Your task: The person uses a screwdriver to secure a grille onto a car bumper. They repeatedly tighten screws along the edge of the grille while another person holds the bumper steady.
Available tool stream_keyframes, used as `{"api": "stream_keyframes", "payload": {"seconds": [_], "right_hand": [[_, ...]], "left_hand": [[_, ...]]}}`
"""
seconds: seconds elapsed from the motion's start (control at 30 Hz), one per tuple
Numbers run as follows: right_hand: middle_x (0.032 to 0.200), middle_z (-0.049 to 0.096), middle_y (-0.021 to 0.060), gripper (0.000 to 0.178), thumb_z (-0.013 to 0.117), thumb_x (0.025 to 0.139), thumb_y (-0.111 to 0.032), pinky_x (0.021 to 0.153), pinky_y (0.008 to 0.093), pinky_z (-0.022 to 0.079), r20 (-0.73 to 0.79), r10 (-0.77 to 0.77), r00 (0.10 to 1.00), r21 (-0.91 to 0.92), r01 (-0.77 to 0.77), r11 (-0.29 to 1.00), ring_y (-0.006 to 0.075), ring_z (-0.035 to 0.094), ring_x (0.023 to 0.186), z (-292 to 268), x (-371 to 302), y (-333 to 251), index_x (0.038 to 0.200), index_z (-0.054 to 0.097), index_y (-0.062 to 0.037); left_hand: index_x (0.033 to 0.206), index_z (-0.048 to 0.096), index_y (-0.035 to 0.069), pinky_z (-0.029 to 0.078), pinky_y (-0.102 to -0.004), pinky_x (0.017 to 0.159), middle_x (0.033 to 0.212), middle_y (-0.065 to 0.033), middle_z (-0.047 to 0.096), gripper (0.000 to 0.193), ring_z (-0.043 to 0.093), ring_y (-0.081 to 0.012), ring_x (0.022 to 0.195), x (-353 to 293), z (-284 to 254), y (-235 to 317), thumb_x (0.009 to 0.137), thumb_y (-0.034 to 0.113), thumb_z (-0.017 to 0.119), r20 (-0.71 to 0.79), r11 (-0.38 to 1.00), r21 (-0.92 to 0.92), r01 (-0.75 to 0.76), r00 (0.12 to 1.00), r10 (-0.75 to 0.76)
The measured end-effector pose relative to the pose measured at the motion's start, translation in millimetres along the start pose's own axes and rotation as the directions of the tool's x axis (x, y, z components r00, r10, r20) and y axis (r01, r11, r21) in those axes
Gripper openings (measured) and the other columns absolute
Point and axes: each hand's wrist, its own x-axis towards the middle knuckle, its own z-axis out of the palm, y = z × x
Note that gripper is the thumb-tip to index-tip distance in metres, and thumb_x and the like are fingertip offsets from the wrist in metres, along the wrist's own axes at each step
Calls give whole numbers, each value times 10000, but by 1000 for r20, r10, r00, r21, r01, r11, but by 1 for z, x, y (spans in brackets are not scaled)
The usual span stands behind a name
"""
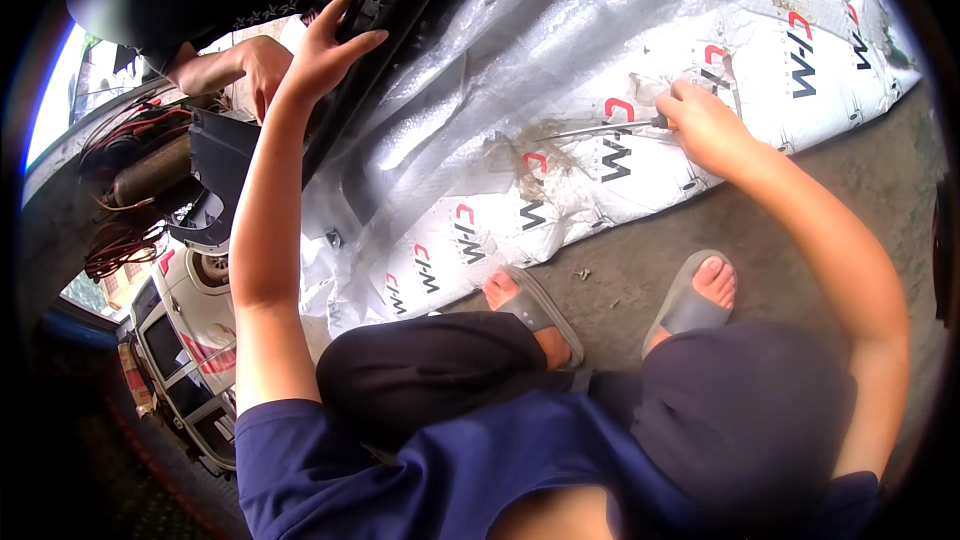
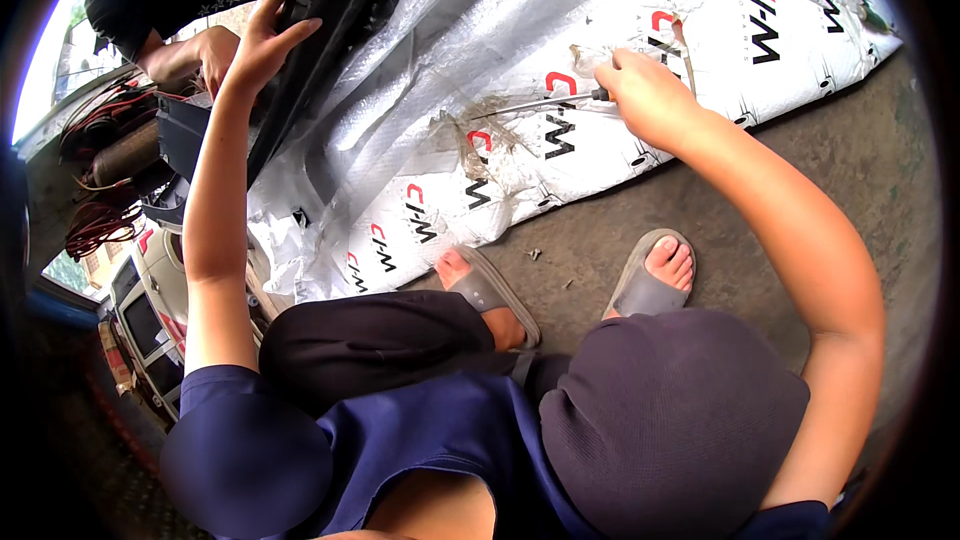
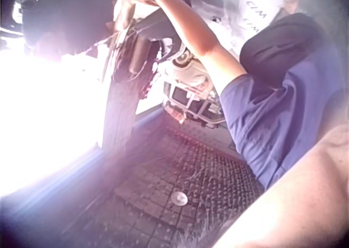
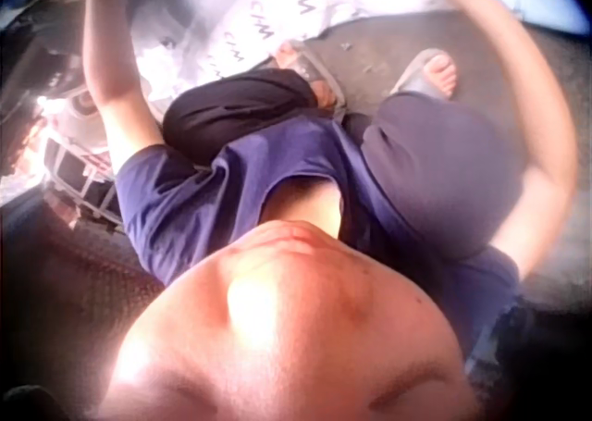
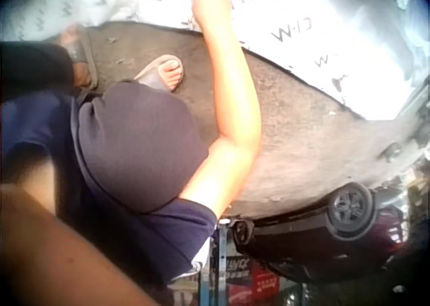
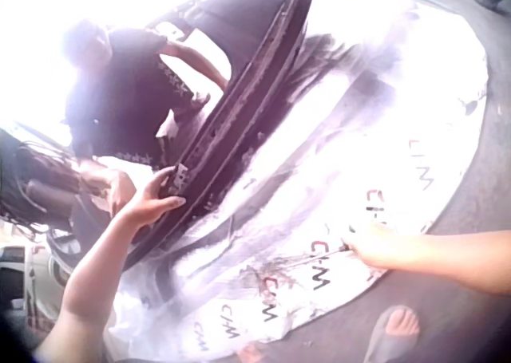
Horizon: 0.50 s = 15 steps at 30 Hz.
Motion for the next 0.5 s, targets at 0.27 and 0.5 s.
{"api": "stream_keyframes", "payload": {"seconds": [0.27, 0.5], "right_hand": [[936, 589, 174, 51, 613, 827, -38, 786, 472, 493, -9, -41, 999, -111, 40, 993, 373, 602, 929, 15, -3, 11, 870, 594, -18], [994, 613, 159, 186, 683, 813, -111, 847, 464, 522, -222, -254, 941, -113, 234, 966, 363, 621, 1000, -59, 68, -67, 970, 624, -32]], "left_hand": [[1482, 436, 22, 469, -256, 963, 1219, -79, 652, 717, 610, -125, 1088, -3, 9, 2, 864, 133, 780, -10, 998, -26, -56, 998, 55], [1490, 431, 58, 477, -254, 955, 1205, -76, 652, 709, 615, -118, 1078, -11, 12, 2, 864, 80, 763, -49, 993, -42, -115, 992, 113]]}}
